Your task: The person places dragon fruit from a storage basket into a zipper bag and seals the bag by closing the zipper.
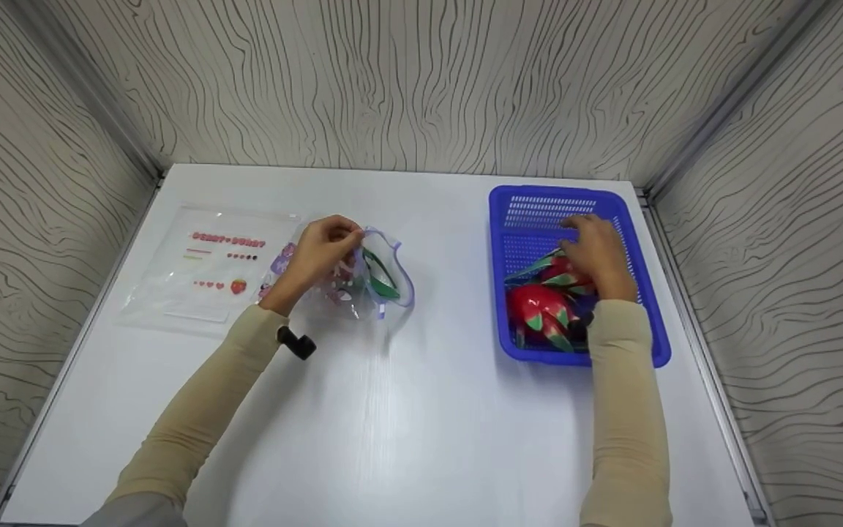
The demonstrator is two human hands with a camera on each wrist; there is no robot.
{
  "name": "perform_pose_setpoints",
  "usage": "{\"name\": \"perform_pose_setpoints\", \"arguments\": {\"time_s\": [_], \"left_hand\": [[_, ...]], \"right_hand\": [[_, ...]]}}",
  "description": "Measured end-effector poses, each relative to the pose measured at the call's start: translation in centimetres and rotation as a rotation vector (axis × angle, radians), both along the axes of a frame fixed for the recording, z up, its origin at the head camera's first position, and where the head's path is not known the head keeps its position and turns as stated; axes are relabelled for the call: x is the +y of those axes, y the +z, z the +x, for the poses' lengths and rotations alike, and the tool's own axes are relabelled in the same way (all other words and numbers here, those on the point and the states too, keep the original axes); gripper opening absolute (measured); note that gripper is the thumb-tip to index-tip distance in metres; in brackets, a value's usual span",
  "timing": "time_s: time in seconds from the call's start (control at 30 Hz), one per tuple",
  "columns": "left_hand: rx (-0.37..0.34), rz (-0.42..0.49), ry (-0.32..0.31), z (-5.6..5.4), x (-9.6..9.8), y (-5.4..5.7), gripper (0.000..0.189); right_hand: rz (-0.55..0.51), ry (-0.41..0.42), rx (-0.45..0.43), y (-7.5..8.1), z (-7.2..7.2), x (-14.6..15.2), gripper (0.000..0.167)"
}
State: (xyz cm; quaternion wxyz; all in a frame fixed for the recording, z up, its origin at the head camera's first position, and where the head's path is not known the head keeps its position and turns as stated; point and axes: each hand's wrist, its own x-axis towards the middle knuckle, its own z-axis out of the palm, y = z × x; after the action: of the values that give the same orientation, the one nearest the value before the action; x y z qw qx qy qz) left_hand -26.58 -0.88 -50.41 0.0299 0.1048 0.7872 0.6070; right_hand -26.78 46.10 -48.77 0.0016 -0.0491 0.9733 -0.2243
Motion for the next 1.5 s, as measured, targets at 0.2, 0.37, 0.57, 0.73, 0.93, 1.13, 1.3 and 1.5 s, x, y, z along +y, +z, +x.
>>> {"name": "perform_pose_setpoints", "arguments": {"time_s": [0.2, 0.37, 0.57, 0.73, 0.93, 1.13, 1.3, 1.5], "left_hand": [[-0.013, 0.0, 0.014, 0.0, 0.0, 0.1, 0.018], [-0.014, -0.003, 0.017, 0.1, 0.0, 0.1, 0.018], [-0.016, 0.008, 0.016, 0.2, 0.0, 0.0, 0.017], [-0.013, 0.011, 0.021, 0.1, 0.0, -0.1, 0.017], [0.013, 0.024, 0.005, 0.0, 0.0, -0.2, 0.016], [-0.006, 0.025, 0.005, 0.1, 0.0, -0.2, 0.017], [-0.008, 0.029, 0.004, 0.1, 0.0, -0.1, 0.017], [-0.019, 0.028, 0.011, 0.1, 0.0, -0.2, 0.017]], "right_hand": [[-0.005, 0.023, -0.014, -0.3, 0.1, 0.9, 0.041], [0.001, 0.015, -0.025, -0.7, 0.4, 1.5, 0.04], [0.009, 0.016, -0.034, -1.0, 0.7, 2.3, 0.044], [0.015, 0.018, -0.178, -0.9, 1.2, 2.9, 0.067], [0.048, 0.064, -0.287, -1.1, 1.7, 3.2, 0.089], [0.051, 0.079, -0.325, -1.5, 1.9, 3.3, 0.094], [0.081, 0.02, -0.411, -0.9, 2.0, 3.2, 0.099], [0.093, -0.017, -0.437, -0.7, 2.1, 3.4, 0.1]]}}
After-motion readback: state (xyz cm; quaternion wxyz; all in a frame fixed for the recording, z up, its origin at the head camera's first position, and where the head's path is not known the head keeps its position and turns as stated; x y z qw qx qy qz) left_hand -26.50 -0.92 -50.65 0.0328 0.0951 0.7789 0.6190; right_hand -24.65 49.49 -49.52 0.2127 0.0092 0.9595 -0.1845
